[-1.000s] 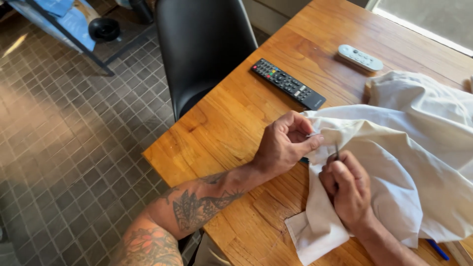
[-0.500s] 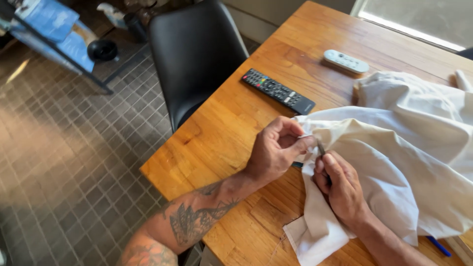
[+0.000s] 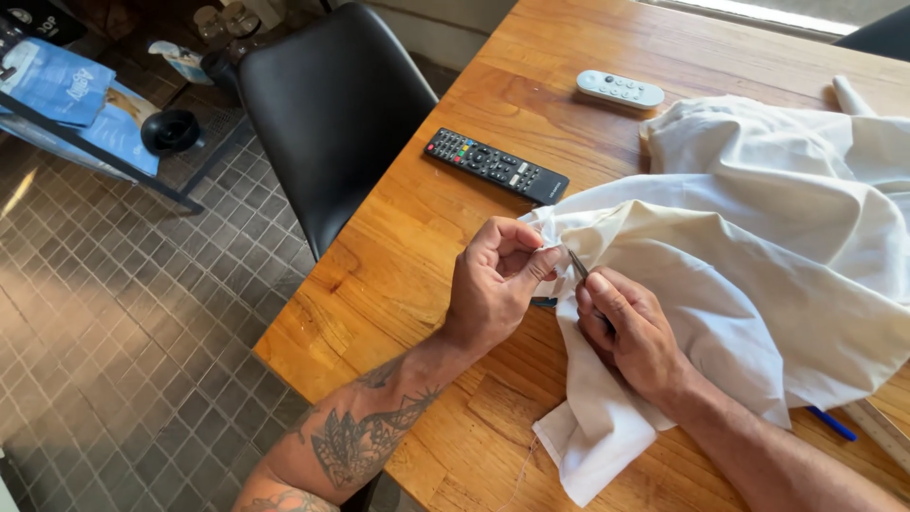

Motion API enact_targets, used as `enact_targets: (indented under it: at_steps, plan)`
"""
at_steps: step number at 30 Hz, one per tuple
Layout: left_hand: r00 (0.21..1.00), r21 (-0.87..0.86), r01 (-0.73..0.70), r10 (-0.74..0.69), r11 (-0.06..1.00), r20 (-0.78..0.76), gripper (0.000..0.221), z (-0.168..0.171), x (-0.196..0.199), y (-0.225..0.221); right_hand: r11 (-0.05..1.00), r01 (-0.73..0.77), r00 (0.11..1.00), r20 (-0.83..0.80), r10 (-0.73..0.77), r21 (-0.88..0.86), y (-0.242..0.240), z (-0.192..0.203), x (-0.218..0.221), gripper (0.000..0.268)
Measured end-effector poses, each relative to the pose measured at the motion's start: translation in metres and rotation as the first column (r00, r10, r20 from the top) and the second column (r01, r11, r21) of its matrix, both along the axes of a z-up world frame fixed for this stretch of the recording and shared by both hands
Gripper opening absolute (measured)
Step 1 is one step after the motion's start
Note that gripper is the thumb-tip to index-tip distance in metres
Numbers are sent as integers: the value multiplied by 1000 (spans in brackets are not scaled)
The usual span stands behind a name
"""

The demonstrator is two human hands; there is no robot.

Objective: Trimming excess threads and fabric from a white garment using thread snips

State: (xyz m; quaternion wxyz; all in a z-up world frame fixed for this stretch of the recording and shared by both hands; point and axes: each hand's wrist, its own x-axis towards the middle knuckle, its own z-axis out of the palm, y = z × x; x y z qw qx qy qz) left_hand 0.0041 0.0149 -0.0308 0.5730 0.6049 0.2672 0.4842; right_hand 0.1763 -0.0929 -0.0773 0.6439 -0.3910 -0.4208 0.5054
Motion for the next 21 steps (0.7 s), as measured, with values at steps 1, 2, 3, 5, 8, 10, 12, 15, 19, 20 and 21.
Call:
enact_targets:
  at_steps: [1, 2, 3, 5, 8, 10, 12, 15, 19, 20, 21]
  plan:
    - [1000, 0, 2, -2, 1000, -1, 24, 0, 0, -1, 1000, 2, 1000, -1, -2, 0, -1, -1, 1, 46]
    - [1000, -11, 7, -7, 1000, 1, 25, 1, 0, -2, 1000, 3, 1000, 1, -3, -3, -1, -1, 1, 46]
    - [1000, -21, 11, -11, 1000, 3, 26, 1, -1, -4, 1000, 2, 1000, 4, -2, -6, -1, -2, 1, 45]
    - [1000, -17, 9, -9, 1000, -3, 26, 3, -1, -3, 1000, 4, 1000, 14, -4, -11, -1, -2, 2, 45]
    - [1000, -7, 2, -2, 1000, -21, 26, 2, -1, -4, 999, 24, 999, 27, -23, -30, -3, -2, 0, 44]
    - [999, 3, -6, 6, 1000, -32, 26, 1, -1, -4, 998, 37, 999, 31, -36, -41, -3, -2, -1, 43]
    - [999, 13, -23, 24, 1000, -43, 25, 1, -3, -3, 997, 51, 998, 24, -50, -55, -3, -3, -2, 44]
    - [999, 10, -29, 29, 1000, -45, 25, 2, -4, -4, 997, 57, 998, 27, -56, -60, -3, -2, -3, 44]
    - [998, 17, -10, 11, 1000, -68, 25, 6, -5, -4, 995, 74, 997, 35, -72, -71, -3, -2, -2, 43]
    - [998, 11, -17, 18, 1000, -63, 25, 7, -4, -5, 995, 78, 997, 30, -76, -69, -2, -4, -2, 43]
    - [998, 3, -26, 27, 1000, -58, 25, 8, -4, -6, 994, 81, 997, 26, -79, -68, -1, -6, -1, 43]
